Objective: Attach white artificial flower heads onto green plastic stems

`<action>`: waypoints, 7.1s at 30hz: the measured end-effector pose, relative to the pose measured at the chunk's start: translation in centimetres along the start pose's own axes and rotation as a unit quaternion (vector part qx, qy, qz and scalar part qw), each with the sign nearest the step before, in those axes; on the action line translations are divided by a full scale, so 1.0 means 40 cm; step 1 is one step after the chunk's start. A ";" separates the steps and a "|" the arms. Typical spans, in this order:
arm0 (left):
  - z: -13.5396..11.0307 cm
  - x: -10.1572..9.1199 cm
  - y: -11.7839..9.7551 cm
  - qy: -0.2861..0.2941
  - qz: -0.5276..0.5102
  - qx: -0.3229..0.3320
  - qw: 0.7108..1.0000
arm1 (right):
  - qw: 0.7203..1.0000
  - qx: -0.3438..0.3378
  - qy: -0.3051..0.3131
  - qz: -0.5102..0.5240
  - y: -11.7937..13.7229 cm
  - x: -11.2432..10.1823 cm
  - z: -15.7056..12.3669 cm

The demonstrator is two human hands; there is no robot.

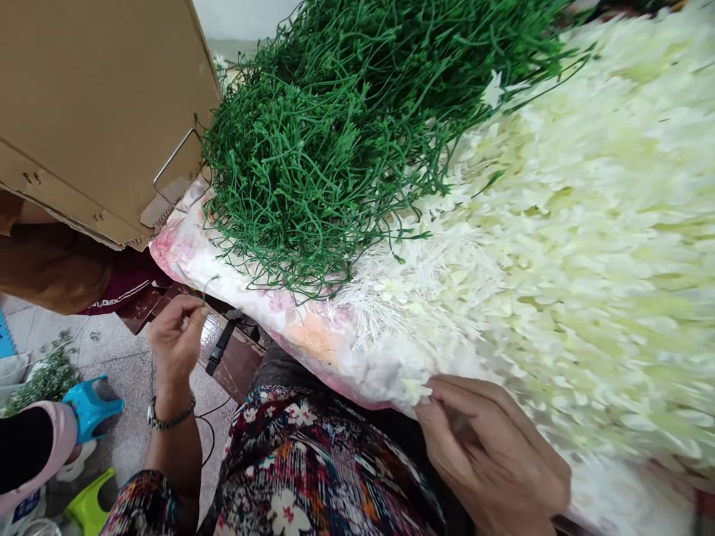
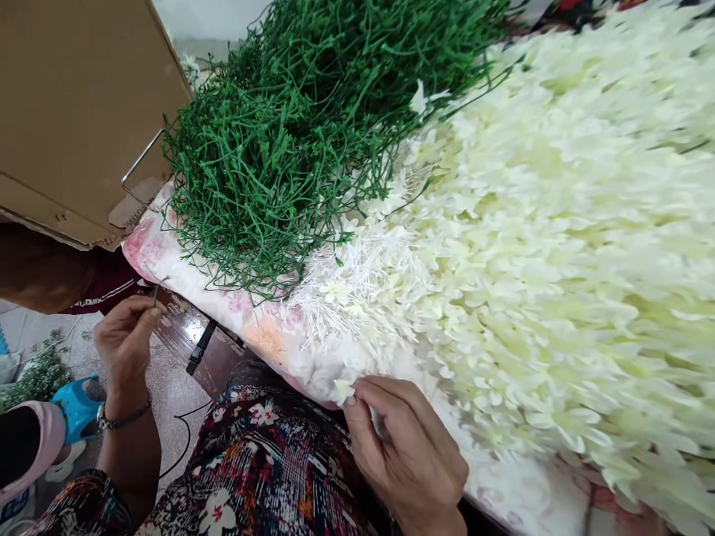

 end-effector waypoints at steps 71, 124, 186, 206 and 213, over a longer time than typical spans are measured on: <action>-0.163 0.542 -0.219 0.469 -0.293 -0.062 0.831 | 0.983 -0.006 0.039 0.179 0.019 -0.042 -0.027; -0.161 0.508 -0.301 0.391 -0.057 0.262 0.880 | 0.995 0.035 0.091 0.035 -0.015 -0.028 -0.042; -0.115 0.485 -0.253 0.388 -0.242 0.149 0.877 | 0.994 0.025 0.080 0.070 0.017 -0.048 -0.005; -0.133 0.508 -0.288 0.472 -0.153 0.161 0.853 | 0.998 -0.013 0.053 0.026 0.021 -0.045 -0.025; -0.140 0.510 -0.297 0.451 -0.153 0.204 0.856 | 0.996 -0.014 0.080 0.041 0.012 -0.031 -0.029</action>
Point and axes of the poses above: each hand's wrist, its own z-axis towards the middle knuckle, its own x-axis out of the palm, y = z × x, the point moved 9 cm from there along z, towards the middle knuckle, and after that the axes turned 15 degrees about y, right-handed, at the moved point
